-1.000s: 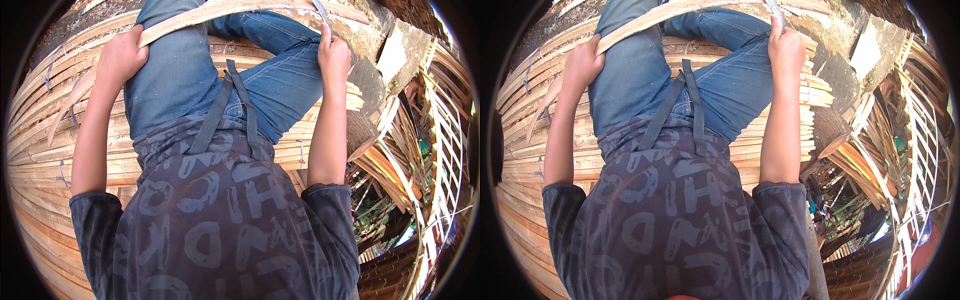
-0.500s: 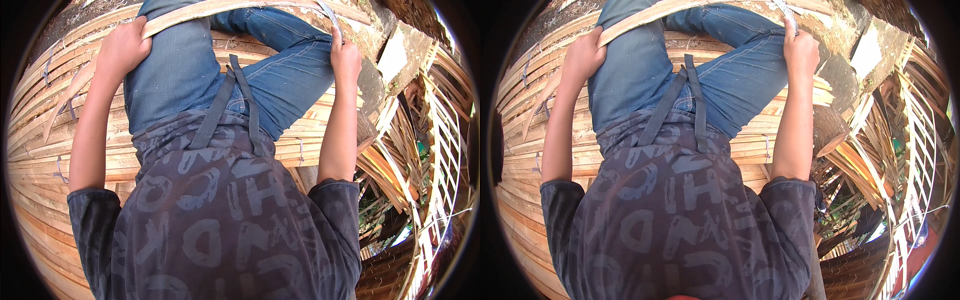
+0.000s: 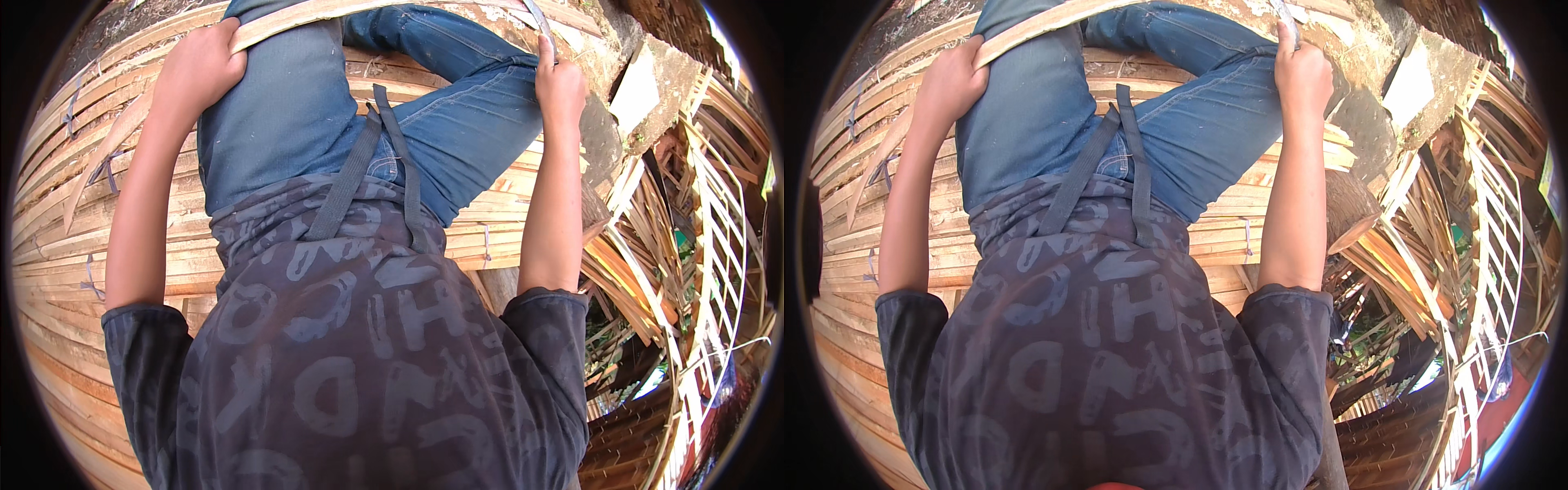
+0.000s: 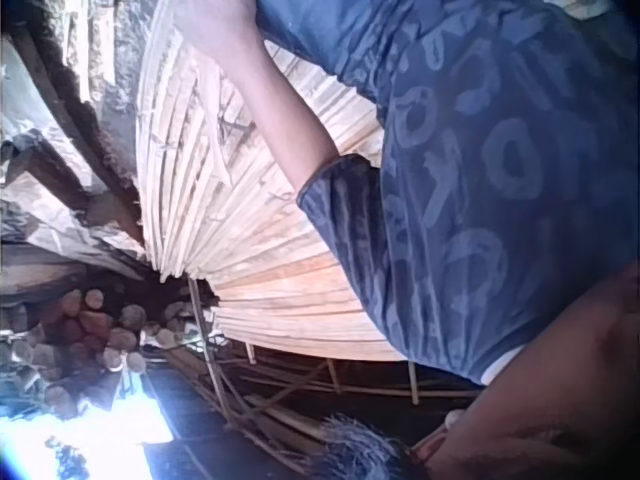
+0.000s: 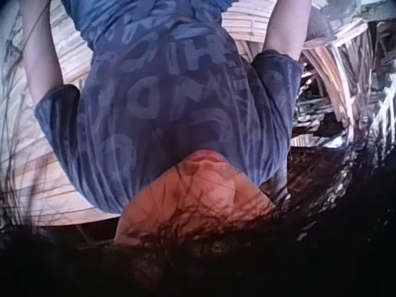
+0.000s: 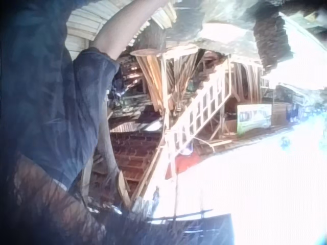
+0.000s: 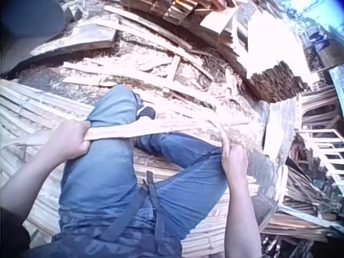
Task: The person sits cross-legged on a pile of wooden planks and uses a curved knife to shave and smooth a long, thin piece of wood. They hold the wood against their legs and repeatedly scrape the blade along its surface to remove thin layers.
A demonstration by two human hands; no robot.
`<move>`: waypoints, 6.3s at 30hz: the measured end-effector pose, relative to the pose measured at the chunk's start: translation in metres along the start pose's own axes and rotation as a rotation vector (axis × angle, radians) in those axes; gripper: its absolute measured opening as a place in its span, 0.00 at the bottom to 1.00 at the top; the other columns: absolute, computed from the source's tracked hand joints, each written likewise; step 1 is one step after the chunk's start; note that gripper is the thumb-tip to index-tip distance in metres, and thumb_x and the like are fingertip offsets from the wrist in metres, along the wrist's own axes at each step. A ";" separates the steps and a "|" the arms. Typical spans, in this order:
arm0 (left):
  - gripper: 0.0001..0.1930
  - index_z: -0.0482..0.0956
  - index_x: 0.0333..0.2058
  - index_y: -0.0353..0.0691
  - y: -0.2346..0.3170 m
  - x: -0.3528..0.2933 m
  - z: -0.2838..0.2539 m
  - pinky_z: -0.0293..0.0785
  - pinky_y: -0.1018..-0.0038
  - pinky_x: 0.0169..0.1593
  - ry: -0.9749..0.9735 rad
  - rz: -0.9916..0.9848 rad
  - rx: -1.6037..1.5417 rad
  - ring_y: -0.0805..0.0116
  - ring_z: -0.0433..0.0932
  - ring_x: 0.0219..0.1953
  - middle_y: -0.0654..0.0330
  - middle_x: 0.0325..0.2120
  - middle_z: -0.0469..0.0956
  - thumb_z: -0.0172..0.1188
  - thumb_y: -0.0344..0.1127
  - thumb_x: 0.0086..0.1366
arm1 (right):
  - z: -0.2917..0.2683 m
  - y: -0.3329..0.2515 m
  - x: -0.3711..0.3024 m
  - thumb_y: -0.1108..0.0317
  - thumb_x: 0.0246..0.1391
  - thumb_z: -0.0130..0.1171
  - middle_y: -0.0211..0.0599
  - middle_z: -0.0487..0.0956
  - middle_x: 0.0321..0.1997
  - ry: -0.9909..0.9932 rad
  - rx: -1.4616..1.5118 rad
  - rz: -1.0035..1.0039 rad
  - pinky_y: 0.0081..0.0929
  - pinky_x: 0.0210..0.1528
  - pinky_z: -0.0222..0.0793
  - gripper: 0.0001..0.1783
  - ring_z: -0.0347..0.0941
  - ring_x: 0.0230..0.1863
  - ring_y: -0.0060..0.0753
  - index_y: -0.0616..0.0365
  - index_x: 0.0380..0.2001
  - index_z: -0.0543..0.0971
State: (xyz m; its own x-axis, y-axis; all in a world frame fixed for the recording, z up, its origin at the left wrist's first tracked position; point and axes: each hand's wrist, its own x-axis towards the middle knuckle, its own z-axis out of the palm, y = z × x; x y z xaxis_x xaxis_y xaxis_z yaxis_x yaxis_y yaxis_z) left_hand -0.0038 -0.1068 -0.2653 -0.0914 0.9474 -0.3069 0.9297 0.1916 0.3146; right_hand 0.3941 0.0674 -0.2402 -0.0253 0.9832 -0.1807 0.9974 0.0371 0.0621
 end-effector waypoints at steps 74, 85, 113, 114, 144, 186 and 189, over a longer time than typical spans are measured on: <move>0.21 0.74 0.45 0.32 -0.013 -0.003 0.001 0.71 0.54 0.43 0.034 -0.023 0.015 0.40 0.76 0.37 0.37 0.31 0.77 0.48 0.36 0.53 | 0.027 -0.018 -0.050 0.64 0.60 0.57 0.26 0.67 0.20 -0.172 1.418 0.125 0.14 0.11 0.53 0.10 0.58 0.13 0.13 0.58 0.38 0.73; 0.20 0.75 0.43 0.37 -0.028 -0.003 0.013 0.71 0.52 0.41 0.128 0.052 -0.014 0.40 0.76 0.34 0.40 0.29 0.77 0.48 0.37 0.52 | 0.027 0.020 -0.040 0.64 0.66 0.41 0.30 0.65 0.24 -1.217 2.330 0.053 0.16 0.10 0.55 0.07 0.53 0.10 0.16 0.55 0.39 0.66; 0.24 0.74 0.49 0.33 -0.030 -0.004 0.006 0.71 0.56 0.42 0.074 0.008 0.025 0.40 0.76 0.37 0.37 0.31 0.76 0.48 0.35 0.52 | 0.018 -0.018 -0.048 0.49 0.63 0.49 0.20 0.55 0.11 -0.473 1.365 0.215 0.14 0.09 0.47 0.21 0.50 0.08 0.13 0.50 0.22 0.64; 0.24 0.74 0.49 0.33 -0.026 0.000 0.006 0.71 0.56 0.42 0.067 0.012 0.015 0.40 0.76 0.37 0.37 0.31 0.76 0.49 0.35 0.52 | 0.007 -0.017 -0.052 0.51 0.63 0.51 0.21 0.56 0.10 -0.488 1.426 0.214 0.14 0.08 0.46 0.21 0.51 0.08 0.13 0.50 0.20 0.64; 0.20 0.76 0.43 0.37 -0.027 0.000 0.007 0.72 0.54 0.43 0.059 0.010 0.009 0.41 0.76 0.37 0.41 0.32 0.78 0.48 0.38 0.52 | 0.008 -0.008 -0.041 0.52 0.65 0.47 0.20 0.55 0.11 -0.730 1.576 0.216 0.12 0.09 0.46 0.21 0.49 0.08 0.12 0.50 0.21 0.62; 0.14 0.73 0.34 0.33 -0.023 0.002 0.003 0.69 0.52 0.37 0.039 0.029 -0.125 0.37 0.73 0.31 0.38 0.25 0.74 0.47 0.35 0.52 | 0.013 -0.008 -0.015 0.47 0.63 0.47 0.20 0.57 0.10 -0.793 1.810 0.315 0.14 0.06 0.47 0.20 0.52 0.07 0.15 0.48 0.24 0.66; 0.14 0.73 0.34 0.34 -0.025 0.002 0.005 0.69 0.52 0.38 0.042 0.024 -0.115 0.37 0.73 0.31 0.38 0.25 0.74 0.47 0.35 0.51 | 0.009 -0.025 -0.025 0.47 0.61 0.51 0.21 0.60 0.10 -0.315 1.260 0.412 0.16 0.07 0.49 0.21 0.55 0.08 0.18 0.48 0.21 0.65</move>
State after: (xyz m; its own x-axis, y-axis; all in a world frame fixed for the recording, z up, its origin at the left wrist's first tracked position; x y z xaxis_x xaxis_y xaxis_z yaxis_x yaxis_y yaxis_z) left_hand -0.0256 -0.1105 -0.2782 -0.0870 0.9613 -0.2614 0.8850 0.1951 0.4228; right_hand 0.3704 0.0407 -0.2461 0.1335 0.7948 -0.5920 0.3178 -0.6002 -0.7341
